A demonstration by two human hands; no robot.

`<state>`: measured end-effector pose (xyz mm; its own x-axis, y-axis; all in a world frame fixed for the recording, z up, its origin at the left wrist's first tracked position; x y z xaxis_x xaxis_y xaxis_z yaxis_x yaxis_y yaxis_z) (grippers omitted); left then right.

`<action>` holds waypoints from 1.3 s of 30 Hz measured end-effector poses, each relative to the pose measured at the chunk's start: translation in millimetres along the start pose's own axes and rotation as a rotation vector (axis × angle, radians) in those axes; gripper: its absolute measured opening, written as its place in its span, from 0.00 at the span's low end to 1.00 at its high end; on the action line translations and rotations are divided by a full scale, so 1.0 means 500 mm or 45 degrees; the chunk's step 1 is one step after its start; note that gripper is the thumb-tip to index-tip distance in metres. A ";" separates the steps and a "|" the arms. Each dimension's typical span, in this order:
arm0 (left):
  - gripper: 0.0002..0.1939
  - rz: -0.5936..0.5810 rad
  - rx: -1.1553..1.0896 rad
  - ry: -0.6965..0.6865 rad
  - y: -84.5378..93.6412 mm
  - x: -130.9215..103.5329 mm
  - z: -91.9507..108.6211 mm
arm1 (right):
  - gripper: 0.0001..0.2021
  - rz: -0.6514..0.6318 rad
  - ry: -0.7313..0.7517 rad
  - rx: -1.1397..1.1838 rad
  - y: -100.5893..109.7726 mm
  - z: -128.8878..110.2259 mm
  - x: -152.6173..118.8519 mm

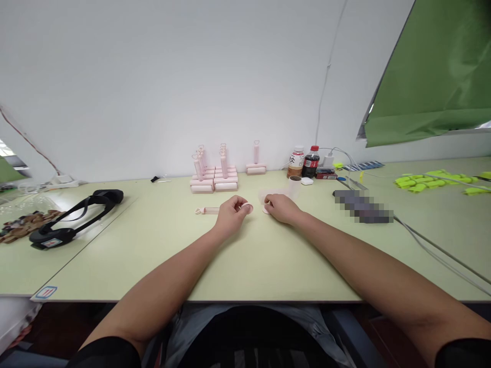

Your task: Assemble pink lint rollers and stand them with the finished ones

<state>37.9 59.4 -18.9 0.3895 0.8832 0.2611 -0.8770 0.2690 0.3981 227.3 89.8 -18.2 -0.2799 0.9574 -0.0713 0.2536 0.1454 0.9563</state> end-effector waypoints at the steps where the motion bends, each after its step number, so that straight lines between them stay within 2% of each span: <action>1: 0.09 -0.003 -0.001 -0.004 0.000 0.000 0.000 | 0.09 0.019 0.016 0.021 0.000 -0.002 -0.002; 3: 0.09 -0.005 -0.002 -0.017 0.000 0.001 -0.001 | 0.11 0.077 0.090 0.160 0.001 -0.011 -0.008; 5: 0.09 -0.003 0.003 -0.029 0.000 0.001 -0.001 | 0.14 0.087 0.225 0.445 0.000 -0.025 -0.018; 7: 0.09 -0.004 0.022 -0.047 0.000 0.001 0.001 | 0.18 -0.029 0.381 0.772 -0.006 -0.045 -0.028; 10: 0.08 -0.034 0.082 -0.106 -0.003 0.001 0.007 | 0.24 -0.269 0.519 1.076 -0.019 -0.075 -0.041; 14: 0.06 -0.082 0.172 -0.212 -0.008 -0.002 0.017 | 0.26 -0.379 0.552 1.265 -0.024 -0.086 -0.046; 20: 0.06 -0.176 0.285 -0.307 -0.017 -0.006 0.024 | 0.24 -0.500 0.555 1.442 -0.027 -0.080 -0.043; 23: 0.07 -0.140 0.329 -0.334 -0.016 -0.008 0.028 | 0.22 -0.473 0.601 1.397 -0.019 -0.081 -0.045; 25: 0.09 -0.101 0.342 -0.310 -0.014 -0.008 0.026 | 0.20 -0.392 0.573 1.291 -0.009 -0.077 -0.045; 29: 0.08 -0.076 0.323 -0.219 -0.008 -0.004 0.017 | 0.14 -0.090 0.357 0.763 0.020 -0.045 -0.040; 31: 0.06 -0.073 0.309 -0.188 -0.006 -0.003 0.015 | 0.11 -0.017 0.238 0.467 0.030 -0.024 -0.035; 34: 0.05 -0.077 0.301 -0.166 -0.006 -0.003 0.017 | 0.11 -0.041 0.075 0.211 0.033 0.009 -0.025; 39: 0.05 -0.097 0.314 -0.155 -0.009 -0.004 0.021 | 0.14 -0.108 -0.062 0.057 0.028 0.042 -0.012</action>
<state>43.8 52.3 -12.2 0.4955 0.8075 0.3201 -0.7547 0.2179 0.6188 252.0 91.4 -10.4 -0.2575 0.9518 -0.1663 0.2722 0.2366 0.9327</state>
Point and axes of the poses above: each hand's wrist, its own x-axis towards the middle knuckle, its own y-axis out of the back of the hand, z = x × y, the point moved 4 cm from there along x, towards the middle knuckle, and after that the axes turned 15 degrees about -z, right-handed, at the moved point
